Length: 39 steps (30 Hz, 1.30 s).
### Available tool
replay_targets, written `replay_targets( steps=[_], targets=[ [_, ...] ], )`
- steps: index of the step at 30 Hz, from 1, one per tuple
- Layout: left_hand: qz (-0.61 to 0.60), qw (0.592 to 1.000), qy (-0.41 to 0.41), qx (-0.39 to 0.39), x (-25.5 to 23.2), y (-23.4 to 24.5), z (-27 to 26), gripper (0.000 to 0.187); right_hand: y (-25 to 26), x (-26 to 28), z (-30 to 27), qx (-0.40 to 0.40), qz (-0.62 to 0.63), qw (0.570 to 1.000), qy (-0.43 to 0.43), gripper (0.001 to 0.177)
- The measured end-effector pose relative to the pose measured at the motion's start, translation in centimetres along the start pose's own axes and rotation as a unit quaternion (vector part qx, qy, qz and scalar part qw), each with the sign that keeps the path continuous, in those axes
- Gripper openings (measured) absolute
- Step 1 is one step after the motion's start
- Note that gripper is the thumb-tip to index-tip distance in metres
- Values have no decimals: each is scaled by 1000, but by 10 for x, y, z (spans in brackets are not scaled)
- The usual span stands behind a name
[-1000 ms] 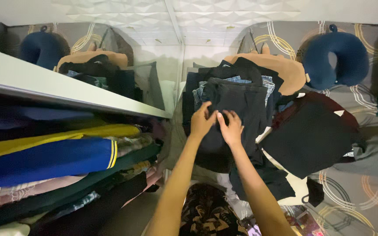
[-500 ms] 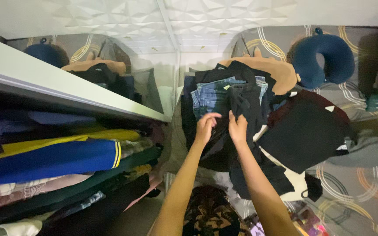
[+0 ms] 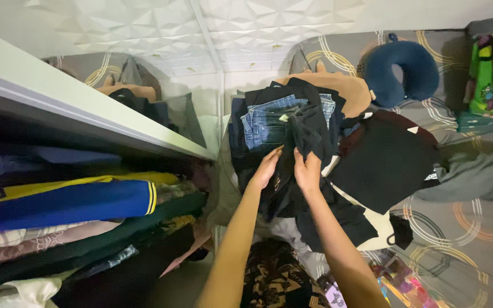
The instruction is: The person picks up and folds black clothes from a pile on a bed and then places them onto a shelf in a closet.
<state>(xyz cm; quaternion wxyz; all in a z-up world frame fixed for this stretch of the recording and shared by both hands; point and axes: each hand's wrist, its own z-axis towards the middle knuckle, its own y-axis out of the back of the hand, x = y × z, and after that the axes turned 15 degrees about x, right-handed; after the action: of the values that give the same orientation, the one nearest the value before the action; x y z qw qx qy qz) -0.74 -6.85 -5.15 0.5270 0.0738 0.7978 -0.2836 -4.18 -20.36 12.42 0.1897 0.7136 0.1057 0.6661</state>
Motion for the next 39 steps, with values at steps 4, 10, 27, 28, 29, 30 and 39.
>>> replay_targets(
  steps=[4,10,27,28,29,30,39],
  targets=[
    [-45,999,11,25,-12,-10,-7,47,6,10,-13,26,16,999,-32,30],
    [-4,1000,16,-14,-50,-12,-30,54,15,13,-30,65,63,996,-4,28],
    [-196,977,-85,-8,-44,53,-63,81,65,19,-24,187,348,918,-44,32],
    [-192,978,-79,-26,-51,53,-64,78,67,13,-19,177,355,916,-63,31],
    [-187,979,-74,-46,-57,55,-66,75,67,6,-14,170,362,913,-82,30],
    [-182,979,-68,-66,-63,57,-70,73,67,-1,-9,162,370,909,-102,29],
    [-60,986,28,-152,-100,59,-67,71,61,-49,42,111,313,937,-112,28]
  ],
)
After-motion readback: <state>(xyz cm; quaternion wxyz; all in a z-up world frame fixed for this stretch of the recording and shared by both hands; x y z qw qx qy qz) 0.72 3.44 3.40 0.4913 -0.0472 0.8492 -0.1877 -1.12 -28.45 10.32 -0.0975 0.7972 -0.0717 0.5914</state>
